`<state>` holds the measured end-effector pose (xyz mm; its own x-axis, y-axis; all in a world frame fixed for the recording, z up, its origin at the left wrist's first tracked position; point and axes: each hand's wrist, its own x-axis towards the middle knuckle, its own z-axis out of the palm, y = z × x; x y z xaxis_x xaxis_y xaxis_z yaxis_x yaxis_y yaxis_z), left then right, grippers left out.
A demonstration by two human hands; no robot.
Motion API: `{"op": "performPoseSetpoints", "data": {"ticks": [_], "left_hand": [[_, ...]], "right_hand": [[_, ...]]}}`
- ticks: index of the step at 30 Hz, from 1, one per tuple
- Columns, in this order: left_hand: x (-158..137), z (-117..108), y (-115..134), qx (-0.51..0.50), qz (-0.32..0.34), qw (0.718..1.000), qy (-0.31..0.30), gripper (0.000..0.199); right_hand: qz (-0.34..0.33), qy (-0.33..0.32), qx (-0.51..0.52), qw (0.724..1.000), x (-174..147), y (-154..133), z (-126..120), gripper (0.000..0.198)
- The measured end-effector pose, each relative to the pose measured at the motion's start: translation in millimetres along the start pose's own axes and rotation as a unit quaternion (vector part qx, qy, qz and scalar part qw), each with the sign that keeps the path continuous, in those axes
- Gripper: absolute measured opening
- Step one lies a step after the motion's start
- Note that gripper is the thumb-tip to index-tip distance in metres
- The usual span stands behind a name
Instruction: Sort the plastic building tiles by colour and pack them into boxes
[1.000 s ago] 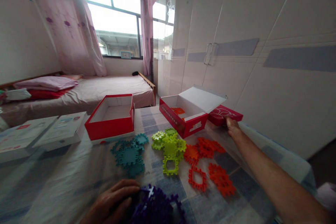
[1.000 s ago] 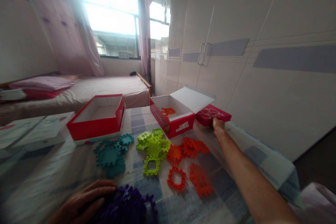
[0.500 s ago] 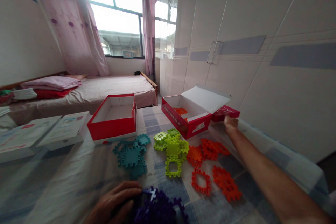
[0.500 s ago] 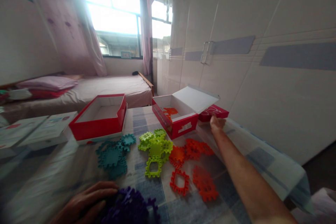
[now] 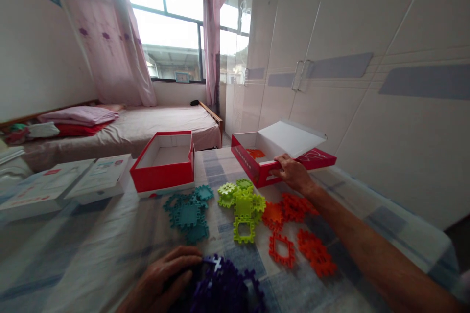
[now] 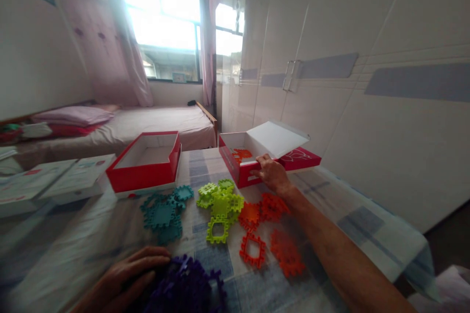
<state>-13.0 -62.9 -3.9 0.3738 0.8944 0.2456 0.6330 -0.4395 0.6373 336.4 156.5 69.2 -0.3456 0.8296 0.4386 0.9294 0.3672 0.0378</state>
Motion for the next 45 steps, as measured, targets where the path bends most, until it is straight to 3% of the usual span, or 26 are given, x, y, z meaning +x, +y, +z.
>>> {"op": "performPoseSetpoints", "data": {"ticks": [16, 20, 23, 25, 29, 31, 40, 43, 45], "left_hand": [[2, 1, 3, -0.009, 0.002, 1.000, 0.023, 0.025], [1, 4, -3, -0.003, 0.001, 1.000, 0.025, 0.025], [1, 4, -3, -0.009, 0.004, 1.000, 0.018, 0.025], [1, 3, -1, -0.013, 0.007, 1.000, 0.012, 0.025], [3, 2, 2, -0.012, -0.001, 1.000, 0.012, 0.025], [3, 2, 1, -0.012, -0.004, 1.000, 0.016, 0.025], [3, 2, 1, -0.016, 0.003, 1.000, -0.002, 0.026], [4, 2, 2, -0.026, 0.001, 1.000, -0.007, 0.026], [4, 2, 3, -0.037, 0.004, 0.999, -0.008, 0.025]], "right_hand": [[0.029, -0.011, -0.006, 0.999, 10, 19, 6, 0.041], [0.037, 0.026, 0.013, 0.999, -7, 20, -8, 0.051], [0.062, 0.075, 0.038, 0.995, -37, 14, -17, 0.054], [0.064, 0.045, 0.066, 0.995, -62, 10, -16, 0.054], [0.068, -0.105, 0.116, 0.985, -101, 4, 0, 0.065], [0.069, -0.131, 0.129, 0.980, -108, 0, 7, 0.068], [0.022, -0.016, 0.210, 0.977, -105, -10, 16, 0.047], [0.066, 0.041, 0.265, 0.961, -102, -12, 18, 0.044], [0.136, 0.080, 0.333, 0.930, -96, -12, 18, 0.042]]}}
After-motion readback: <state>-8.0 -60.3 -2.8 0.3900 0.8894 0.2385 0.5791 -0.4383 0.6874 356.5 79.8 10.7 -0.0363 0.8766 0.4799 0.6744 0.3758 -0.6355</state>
